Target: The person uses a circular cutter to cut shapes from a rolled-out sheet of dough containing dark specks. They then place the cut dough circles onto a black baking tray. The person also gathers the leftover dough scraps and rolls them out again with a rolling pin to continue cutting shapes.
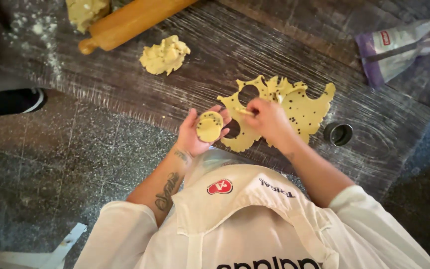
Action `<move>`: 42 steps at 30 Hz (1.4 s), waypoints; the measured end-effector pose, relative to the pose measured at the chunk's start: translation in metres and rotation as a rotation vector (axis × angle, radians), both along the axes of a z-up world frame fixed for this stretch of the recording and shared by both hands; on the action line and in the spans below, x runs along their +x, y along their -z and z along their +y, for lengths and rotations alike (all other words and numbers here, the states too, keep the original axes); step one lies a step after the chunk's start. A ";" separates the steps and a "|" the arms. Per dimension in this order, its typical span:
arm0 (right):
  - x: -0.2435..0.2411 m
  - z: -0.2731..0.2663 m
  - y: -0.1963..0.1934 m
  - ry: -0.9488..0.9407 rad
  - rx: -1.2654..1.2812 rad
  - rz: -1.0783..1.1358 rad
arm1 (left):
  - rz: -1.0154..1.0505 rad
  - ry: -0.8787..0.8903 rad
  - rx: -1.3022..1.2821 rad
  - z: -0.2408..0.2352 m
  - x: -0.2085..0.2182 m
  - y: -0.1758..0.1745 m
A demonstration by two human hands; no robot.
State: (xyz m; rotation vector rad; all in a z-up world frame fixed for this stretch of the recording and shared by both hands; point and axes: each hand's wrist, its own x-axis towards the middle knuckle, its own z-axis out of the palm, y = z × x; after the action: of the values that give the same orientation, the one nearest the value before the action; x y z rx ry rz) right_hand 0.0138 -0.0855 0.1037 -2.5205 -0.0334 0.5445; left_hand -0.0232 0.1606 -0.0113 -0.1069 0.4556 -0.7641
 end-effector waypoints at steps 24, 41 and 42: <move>-0.062 -0.172 0.020 0.200 -0.451 -0.304 | -0.001 0.152 0.002 -0.061 0.009 -0.040; 0.021 -0.107 0.089 -0.102 -0.461 -0.056 | -0.023 -0.008 -0.031 -0.034 -0.016 -0.042; 0.022 -0.108 0.090 -0.105 -0.464 -0.057 | -0.024 -0.012 -0.034 -0.033 -0.015 -0.043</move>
State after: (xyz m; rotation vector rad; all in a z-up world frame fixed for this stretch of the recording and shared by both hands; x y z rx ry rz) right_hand 0.0357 -0.1931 0.0134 -3.0004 -0.0684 0.5739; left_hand -0.0385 0.1276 0.0316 -0.1316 0.4192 -0.7605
